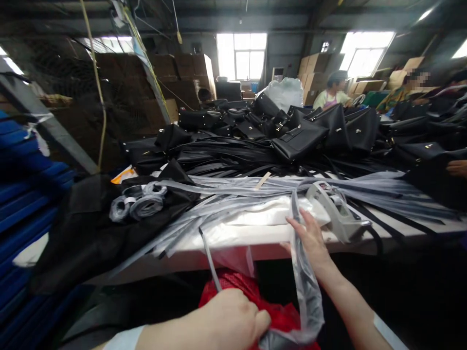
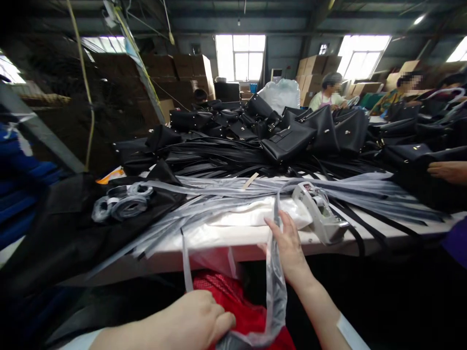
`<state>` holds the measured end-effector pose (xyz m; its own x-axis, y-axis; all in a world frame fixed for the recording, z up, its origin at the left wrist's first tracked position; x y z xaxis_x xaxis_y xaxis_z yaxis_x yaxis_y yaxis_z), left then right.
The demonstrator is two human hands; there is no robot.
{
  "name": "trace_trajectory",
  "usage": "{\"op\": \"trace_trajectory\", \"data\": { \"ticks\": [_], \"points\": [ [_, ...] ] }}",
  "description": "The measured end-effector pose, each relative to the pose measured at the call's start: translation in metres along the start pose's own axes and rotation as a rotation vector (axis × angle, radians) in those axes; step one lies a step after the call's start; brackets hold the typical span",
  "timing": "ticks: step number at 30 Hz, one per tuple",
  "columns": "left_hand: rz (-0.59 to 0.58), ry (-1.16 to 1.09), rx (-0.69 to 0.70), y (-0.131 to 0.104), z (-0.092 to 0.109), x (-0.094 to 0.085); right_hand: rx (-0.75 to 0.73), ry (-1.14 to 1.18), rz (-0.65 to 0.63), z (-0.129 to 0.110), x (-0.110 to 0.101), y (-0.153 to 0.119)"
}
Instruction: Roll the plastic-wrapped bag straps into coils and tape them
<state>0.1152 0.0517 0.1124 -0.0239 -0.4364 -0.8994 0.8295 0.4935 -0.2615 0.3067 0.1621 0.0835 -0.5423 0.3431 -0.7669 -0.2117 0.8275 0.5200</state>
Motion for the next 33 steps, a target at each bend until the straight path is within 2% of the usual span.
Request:
{"op": "trace_trajectory", "data": {
  "ticks": [2,4,6,9,10,11,13,14,15,16,17,18,19,21,22,23,24,25,26,28,30,33],
  "points": [
    [-0.051,0.013,0.036,0.0,0.013,0.011,-0.003,0.101,-0.024,0.002,0.003,0.0],
    [-0.008,-0.009,0.009,-0.003,0.009,0.012,0.062,0.203,-0.021,0.009,0.0,-0.008],
    [0.177,-0.127,-0.025,-0.007,0.002,0.003,0.169,0.29,-0.009,0.018,-0.009,-0.021],
    [0.561,-0.448,-0.013,-0.005,-0.002,-0.012,0.366,0.579,0.042,0.024,-0.034,-0.038],
    [0.595,-0.541,0.039,0.005,0.003,-0.012,0.409,0.719,0.087,0.022,-0.046,-0.042],
    [0.565,-0.611,0.104,0.019,0.009,-0.009,0.423,0.853,0.145,0.017,-0.06,-0.044],
    [0.28,-0.7,0.262,0.058,0.024,0.006,0.374,0.999,0.236,-0.001,-0.094,-0.045],
    [0.154,-0.782,0.284,0.075,0.025,0.012,0.344,0.992,0.22,-0.012,-0.109,-0.045],
    [0.056,-0.892,0.286,0.09,0.021,0.014,0.324,0.951,0.151,-0.024,-0.119,-0.046],
    [0.011,-1.001,0.284,0.102,0.013,0.012,0.307,0.891,0.039,-0.037,-0.124,-0.048],
    [0.013,-1.134,0.284,0.11,0.001,0.005,0.285,0.821,-0.099,-0.049,-0.123,-0.051],
    [0.059,-1.277,0.293,0.113,-0.014,-0.006,0.255,0.748,-0.263,-0.06,-0.114,-0.057],
    [0.159,-1.445,0.301,0.114,-0.034,-0.019,0.214,0.673,-0.422,-0.069,-0.101,-0.064],
    [0.462,-1.772,0.267,0.104,-0.078,-0.042,0.114,0.503,-0.641,-0.071,-0.068,-0.081],
    [0.628,-1.874,0.224,0.096,-0.098,-0.05,0.079,0.415,-0.695,-0.065,-0.051,-0.087],
    [0.764,-1.901,0.178,0.087,-0.112,-0.054,0.055,0.346,-0.684,-0.054,-0.038,-0.09],
    [0.853,-1.87,0.138,0.079,-0.119,-0.057,0.051,0.309,-0.662,-0.042,-0.028,-0.09],
    [0.87,-1.798,0.115,0.074,-0.118,-0.056,0.074,0.294,-0.616,-0.028,-0.023,-0.087],
    [0.824,-1.702,0.111,0.073,-0.11,-0.053,0.12,0.306,-0.545,-0.016,-0.024,-0.08],
    [0.638,-1.486,0.128,0.076,-0.079,-0.034,0.245,0.456,-0.411,0.0,-0.033,-0.063],
    [0.459,-1.255,0.134,0.082,-0.042,-0.001,0.415,0.731,-0.369,0.0,-0.039,-0.047],
    [0.249,-0.855,0.107,0.089,0.002,0.062,0.714,1.101,-0.413,-0.014,-0.031,-0.036]
  ]
}}
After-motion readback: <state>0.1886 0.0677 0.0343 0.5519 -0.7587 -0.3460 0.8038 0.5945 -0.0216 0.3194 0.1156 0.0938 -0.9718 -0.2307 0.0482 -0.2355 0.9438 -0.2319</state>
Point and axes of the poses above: each hand's wrist, its own y-axis towards the middle knuckle, its own x-axis out of the palm, z = x × y, the point moved 6 cm from there along y, towards the middle knuckle, and after that the axes turned 3 degrees about -z, right-handed, at the moved point
